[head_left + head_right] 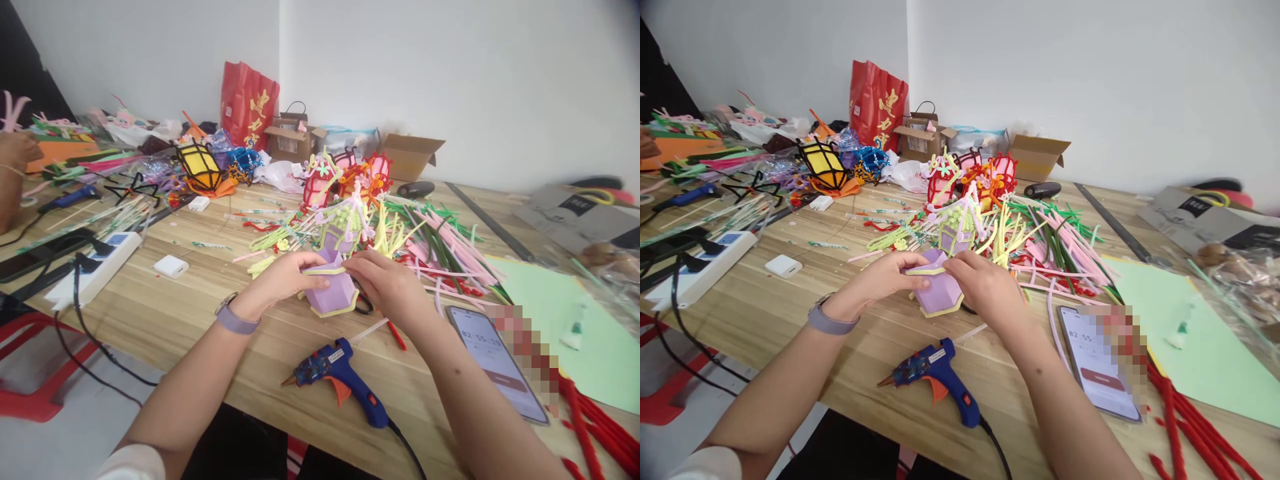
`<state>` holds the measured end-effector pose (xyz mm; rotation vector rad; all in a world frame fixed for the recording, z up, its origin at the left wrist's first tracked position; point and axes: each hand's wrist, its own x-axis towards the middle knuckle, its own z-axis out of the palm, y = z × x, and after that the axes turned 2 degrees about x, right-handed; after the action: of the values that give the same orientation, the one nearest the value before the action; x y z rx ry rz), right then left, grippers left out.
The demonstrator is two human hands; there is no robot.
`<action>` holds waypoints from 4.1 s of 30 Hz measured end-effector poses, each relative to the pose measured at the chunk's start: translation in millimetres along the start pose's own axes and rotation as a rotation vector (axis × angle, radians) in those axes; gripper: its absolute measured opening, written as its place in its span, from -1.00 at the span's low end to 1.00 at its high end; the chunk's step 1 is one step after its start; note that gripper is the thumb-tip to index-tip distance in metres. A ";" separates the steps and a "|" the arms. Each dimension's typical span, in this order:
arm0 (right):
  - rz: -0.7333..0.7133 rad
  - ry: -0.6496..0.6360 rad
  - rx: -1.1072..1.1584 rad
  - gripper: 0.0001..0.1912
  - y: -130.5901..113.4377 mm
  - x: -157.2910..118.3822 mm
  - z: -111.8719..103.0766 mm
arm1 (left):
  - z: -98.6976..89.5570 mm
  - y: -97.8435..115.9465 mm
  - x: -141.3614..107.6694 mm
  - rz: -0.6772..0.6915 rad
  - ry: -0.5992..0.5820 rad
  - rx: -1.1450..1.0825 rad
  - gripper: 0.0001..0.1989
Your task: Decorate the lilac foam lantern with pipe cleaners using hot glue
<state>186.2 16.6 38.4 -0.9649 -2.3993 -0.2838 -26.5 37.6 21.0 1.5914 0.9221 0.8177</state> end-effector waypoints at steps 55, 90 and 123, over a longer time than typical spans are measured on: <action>0.065 -0.112 -0.141 -0.74 -8.7 -0.1 -7.3 | 7.7 7.7 -6.3 0.303 0.071 0.315 -0.80; 0.243 -0.096 0.522 -0.98 -21.9 7.0 -30.3 | 6.8 12.6 -12.8 0.203 -0.096 0.063 -0.86; 0.174 -0.164 0.527 -0.88 -29.4 5.8 -37.1 | 5.3 14.8 -12.5 0.501 -0.217 0.299 -0.92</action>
<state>177.1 -15.3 72.8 -0.9572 -2.3265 0.4865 -25.4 22.3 34.0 2.1745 0.5061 0.8482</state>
